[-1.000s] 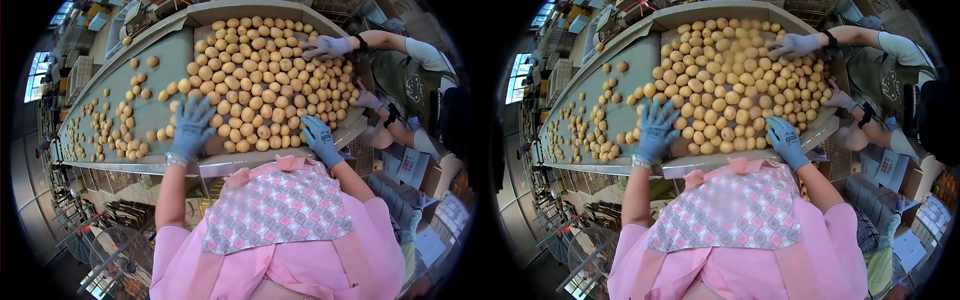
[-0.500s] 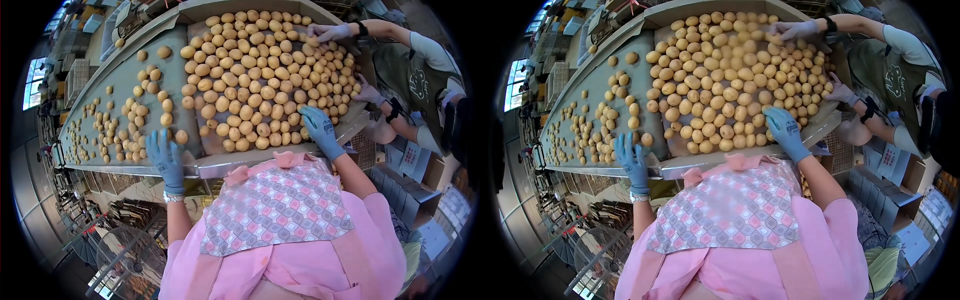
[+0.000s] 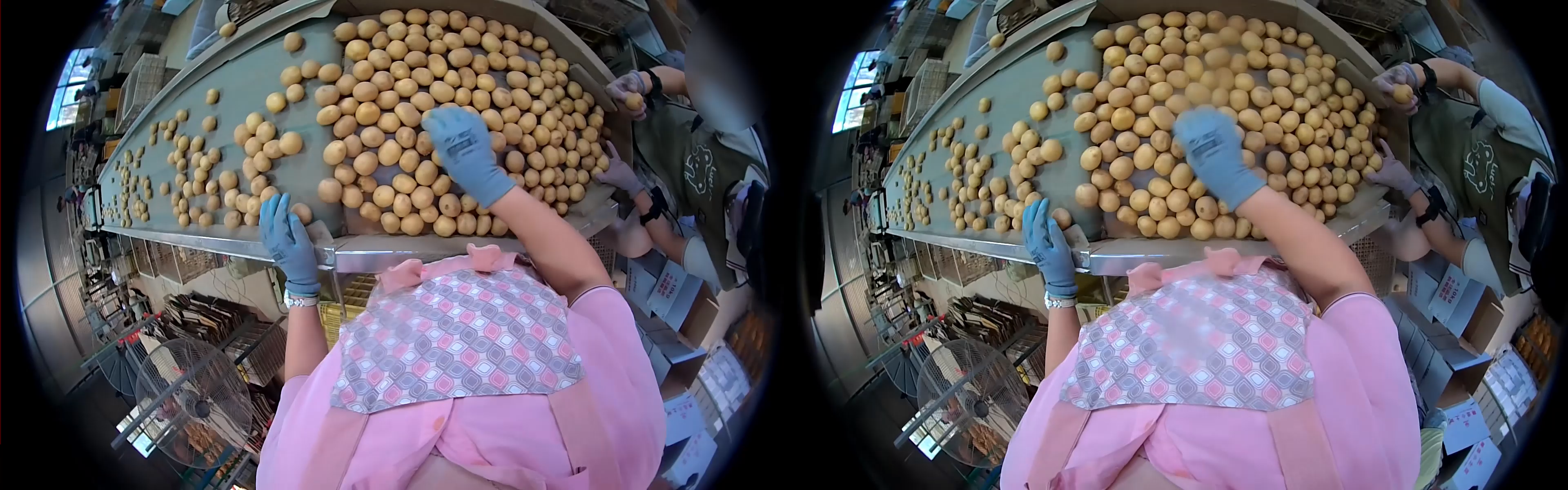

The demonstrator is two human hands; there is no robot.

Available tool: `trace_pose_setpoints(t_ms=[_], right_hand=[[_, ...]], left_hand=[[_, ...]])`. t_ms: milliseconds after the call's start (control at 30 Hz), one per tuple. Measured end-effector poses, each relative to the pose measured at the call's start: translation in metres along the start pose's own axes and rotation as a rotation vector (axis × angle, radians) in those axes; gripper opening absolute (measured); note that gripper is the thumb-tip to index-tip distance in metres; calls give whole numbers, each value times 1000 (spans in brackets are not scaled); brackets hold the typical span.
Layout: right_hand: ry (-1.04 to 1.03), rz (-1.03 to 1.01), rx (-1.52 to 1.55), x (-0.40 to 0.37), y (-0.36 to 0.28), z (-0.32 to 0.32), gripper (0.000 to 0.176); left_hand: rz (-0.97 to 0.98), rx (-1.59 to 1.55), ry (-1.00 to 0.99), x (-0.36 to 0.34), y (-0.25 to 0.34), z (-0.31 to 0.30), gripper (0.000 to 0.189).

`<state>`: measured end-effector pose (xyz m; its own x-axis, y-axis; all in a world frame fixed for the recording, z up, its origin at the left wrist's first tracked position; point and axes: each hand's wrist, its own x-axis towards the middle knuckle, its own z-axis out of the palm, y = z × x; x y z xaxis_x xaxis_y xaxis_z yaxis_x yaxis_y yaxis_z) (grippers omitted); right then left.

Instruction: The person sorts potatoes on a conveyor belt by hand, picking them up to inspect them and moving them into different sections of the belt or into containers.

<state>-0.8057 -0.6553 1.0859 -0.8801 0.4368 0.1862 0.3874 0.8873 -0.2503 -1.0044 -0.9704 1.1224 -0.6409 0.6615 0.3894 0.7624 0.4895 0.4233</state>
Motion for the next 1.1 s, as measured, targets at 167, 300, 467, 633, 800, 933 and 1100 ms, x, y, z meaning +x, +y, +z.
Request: trace_pose_setpoints(t_ms=[167,300,467,633,800,933,1100], right_hand=[[-40,-357,106,-15,-111,37,15],[-119,-195,-260,-21,-158,56,34],[-37,-336,-29,-18,-127,56,22],[263,-309,834,-18,-93,32,10],[-493,470,1549,-41,-52,-17,25],[-291,356,1545,18,64,-2,36],[448,579,1667,124,103,-69,38]], left_hand=[[10,-26,16,2,2,-5,36],[0,-47,21,2,-2,-5,35],[-6,-42,37,0,-1,-6,34],[-10,-94,46,0,-1,-8,35],[60,-39,-16,2,1,-15,40],[126,6,-120,10,-3,-15,43],[83,-6,-108,9,-15,-24,43]])
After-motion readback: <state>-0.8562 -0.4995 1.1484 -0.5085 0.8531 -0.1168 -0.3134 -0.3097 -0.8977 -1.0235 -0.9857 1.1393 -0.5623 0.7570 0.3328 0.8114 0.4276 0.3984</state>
